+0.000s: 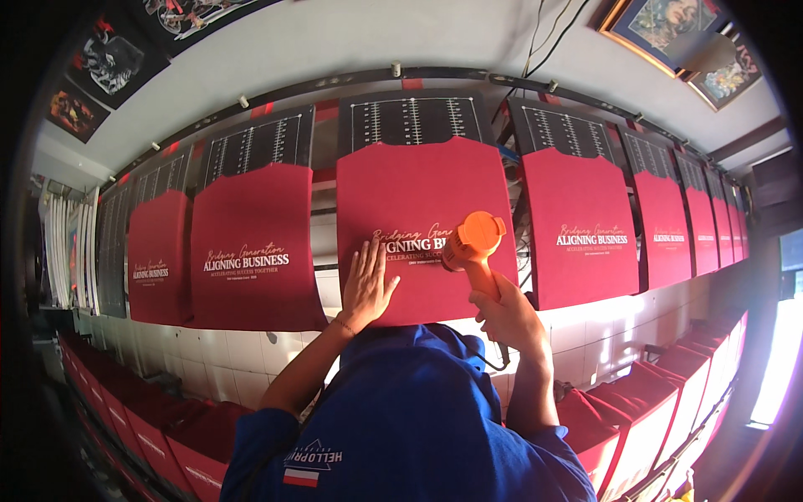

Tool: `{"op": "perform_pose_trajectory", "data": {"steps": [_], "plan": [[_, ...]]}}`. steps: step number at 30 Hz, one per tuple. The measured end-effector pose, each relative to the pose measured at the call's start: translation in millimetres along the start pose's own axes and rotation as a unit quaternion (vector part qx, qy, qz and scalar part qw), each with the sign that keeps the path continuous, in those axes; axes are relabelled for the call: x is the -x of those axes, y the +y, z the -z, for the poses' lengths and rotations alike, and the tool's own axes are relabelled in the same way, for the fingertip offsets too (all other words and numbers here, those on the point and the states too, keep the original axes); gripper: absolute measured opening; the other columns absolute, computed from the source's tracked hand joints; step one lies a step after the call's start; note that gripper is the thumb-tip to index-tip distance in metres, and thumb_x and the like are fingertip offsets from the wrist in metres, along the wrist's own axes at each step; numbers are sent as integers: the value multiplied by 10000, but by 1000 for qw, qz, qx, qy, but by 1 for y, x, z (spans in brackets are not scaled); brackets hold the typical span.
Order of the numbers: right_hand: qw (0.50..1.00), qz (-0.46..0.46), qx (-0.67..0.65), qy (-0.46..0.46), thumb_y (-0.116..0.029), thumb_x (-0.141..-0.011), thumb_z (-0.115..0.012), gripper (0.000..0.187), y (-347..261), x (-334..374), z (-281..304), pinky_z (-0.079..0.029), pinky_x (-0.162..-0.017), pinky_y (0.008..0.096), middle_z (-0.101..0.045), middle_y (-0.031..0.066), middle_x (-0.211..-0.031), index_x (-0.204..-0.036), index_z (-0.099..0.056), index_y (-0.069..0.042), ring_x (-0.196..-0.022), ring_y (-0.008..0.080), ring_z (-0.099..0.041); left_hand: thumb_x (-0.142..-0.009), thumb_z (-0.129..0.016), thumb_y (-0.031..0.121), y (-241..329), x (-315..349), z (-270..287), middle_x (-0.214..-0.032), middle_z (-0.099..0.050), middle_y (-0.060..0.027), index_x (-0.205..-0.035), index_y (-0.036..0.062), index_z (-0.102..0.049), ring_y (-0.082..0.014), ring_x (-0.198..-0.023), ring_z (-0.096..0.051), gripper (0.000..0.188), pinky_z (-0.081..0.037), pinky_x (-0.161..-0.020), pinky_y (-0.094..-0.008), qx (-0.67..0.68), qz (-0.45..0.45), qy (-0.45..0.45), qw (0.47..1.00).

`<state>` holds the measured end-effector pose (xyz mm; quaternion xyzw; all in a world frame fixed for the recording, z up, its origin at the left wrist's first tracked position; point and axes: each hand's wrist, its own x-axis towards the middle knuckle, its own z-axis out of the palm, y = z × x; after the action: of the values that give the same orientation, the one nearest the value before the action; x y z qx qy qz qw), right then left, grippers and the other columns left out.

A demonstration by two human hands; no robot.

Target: The person uses a heat gun to dry ink on screen-printed t-shirts that are mounted on boards in a production line.

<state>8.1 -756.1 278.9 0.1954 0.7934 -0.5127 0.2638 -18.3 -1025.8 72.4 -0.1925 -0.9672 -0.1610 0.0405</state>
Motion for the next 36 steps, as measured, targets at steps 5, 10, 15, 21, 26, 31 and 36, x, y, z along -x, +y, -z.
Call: {"op": "perform_pose_trajectory", "data": {"steps": [5,10,15,21,26,31,36], "plan": [[1000,0,-10,24,-245,-934,-655,338,6,3,4,-464,-456,261,-618,71,-749,-1176,-582,-21,-548,111,-581,-1014,-528,382,8,13,5,-1628,-223,-259,-1546,-73,-233,-409,-1514,-222,759,-197,-1228,-536,50,-19,-7,999],[999,14,-17,41,-240,-934,-651,336,10,2,4,-466,-455,265,-619,74,-741,-1173,-583,-15,-536,121,-579,-1010,-537,403,7,10,-1,-1617,-246,-265,-1531,-84,-262,-405,-1510,-239,764,-209,-1226,-530,41,1,20,999],[999,-8,-20,50,-216,-920,-643,343,9,4,5,-490,-480,275,-627,89,-745,-1173,-581,7,-555,130,-602,-980,-618,326,6,15,-2,-1597,-270,-276,-1535,-59,-255,-439,-1493,-254,767,-245,-1193,-580,95,-14,71,993],[994,19,-92,61,-175,-908,-623,345,4,6,-15,-530,-541,275,-696,83,-955,-1204,-581,-4,-669,128,-644,-1005,-581,370,2,28,-4,-1569,-322,-282,-1541,-41,-260,-416,-1465,-325,748,-264,-1194,-563,94,-5,84,992],[968,74,-236,-35,-99,-899,-604,402,0,-12,-56,-554,-622,302,-683,139,-1032,-1273,-544,37,-731,165,-658,-1017,-587,302,-10,48,44,-1295,-615,-204,-1345,-14,-546,-362,-1216,-586,457,-460,-1039,-455,282,3,-25,959],[893,100,-396,-189,-95,-913,-582,550,-30,-20,-140,-562,-737,357,-650,156,-1010,-1435,-443,13,-788,232,-667,-1070,-482,367,-51,66,115,-1283,-633,-215,-1379,-10,-534,-306,-1197,-618,491,-480,-1010,-390,479,24,-267,836],[968,105,-138,-181,-95,-878,-641,457,-110,-14,-231,-539,-672,308,-622,83,-867,-1296,-514,40,-718,172,-637,-1079,-416,417,-108,109,136,-1318,-608,-227,-1388,-31,-523,-327,-1252,-572,555,-415,-1090,-392,486,-22,-312,816]]}}
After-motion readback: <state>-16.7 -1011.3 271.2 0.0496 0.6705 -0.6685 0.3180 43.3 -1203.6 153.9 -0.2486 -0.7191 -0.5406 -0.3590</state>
